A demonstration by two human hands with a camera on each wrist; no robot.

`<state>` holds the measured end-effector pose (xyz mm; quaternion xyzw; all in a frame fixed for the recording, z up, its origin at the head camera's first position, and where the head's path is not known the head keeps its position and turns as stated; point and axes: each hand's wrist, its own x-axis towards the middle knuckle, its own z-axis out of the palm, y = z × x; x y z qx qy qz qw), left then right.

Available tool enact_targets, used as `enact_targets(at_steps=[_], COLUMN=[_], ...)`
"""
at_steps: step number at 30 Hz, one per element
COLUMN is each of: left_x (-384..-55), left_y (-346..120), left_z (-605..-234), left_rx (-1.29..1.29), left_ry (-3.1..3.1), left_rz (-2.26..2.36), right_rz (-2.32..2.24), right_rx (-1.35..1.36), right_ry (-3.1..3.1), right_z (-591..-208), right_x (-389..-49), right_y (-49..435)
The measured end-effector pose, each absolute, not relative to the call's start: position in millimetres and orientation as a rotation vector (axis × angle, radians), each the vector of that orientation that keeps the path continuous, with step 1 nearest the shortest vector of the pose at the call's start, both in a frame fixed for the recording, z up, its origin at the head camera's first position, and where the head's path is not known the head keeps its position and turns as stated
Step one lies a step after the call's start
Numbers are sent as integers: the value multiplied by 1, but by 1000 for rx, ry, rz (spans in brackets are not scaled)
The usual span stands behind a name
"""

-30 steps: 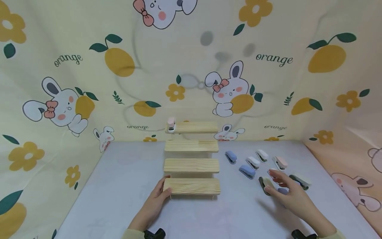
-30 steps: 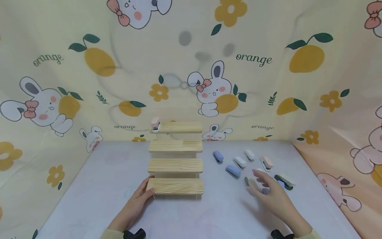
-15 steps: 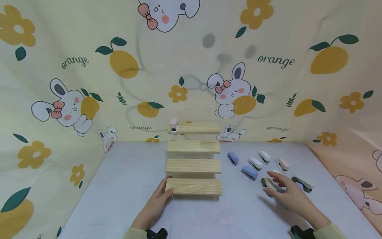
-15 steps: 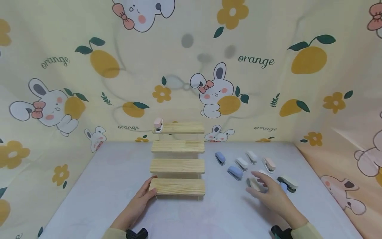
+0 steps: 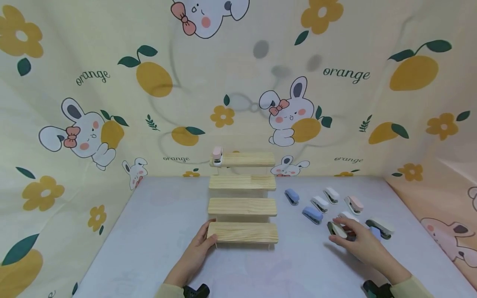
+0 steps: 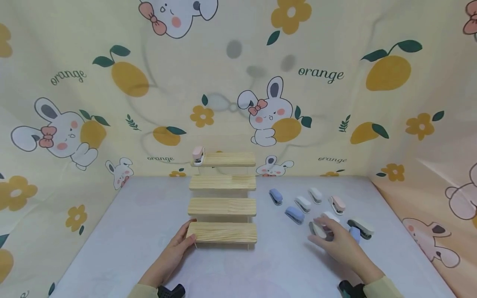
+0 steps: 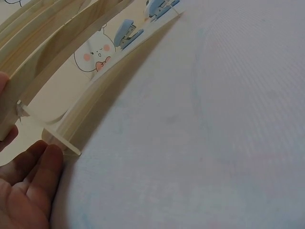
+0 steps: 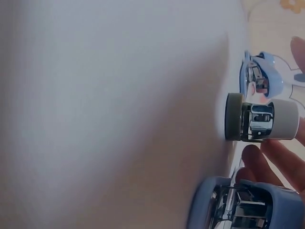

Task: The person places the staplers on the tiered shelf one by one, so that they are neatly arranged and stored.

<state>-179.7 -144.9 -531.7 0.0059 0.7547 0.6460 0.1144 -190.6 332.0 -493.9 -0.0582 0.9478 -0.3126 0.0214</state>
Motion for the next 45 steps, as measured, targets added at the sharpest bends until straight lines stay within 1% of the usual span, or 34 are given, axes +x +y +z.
enact_targets(at_steps=[11,20,29,45], left_x=[-180,-179,-179,-178], left_y=[-145,-145,-145,-144], left_z=[-530,-525,-527,-526], left_rx=[55,44,14,48], left_ry=[2182,2199,2204,2197], left_rz=[1936,1935,1914,1937], right_rz=[-952,-957,-914,-861], right_rx=[-181,-235,-173,-84], right_ry=[2872,2837,2852,2861], right_z=[-496,-486,-491,-489], right_x=[-192,-195,-196,-200], right_y=[338,338,339,331])
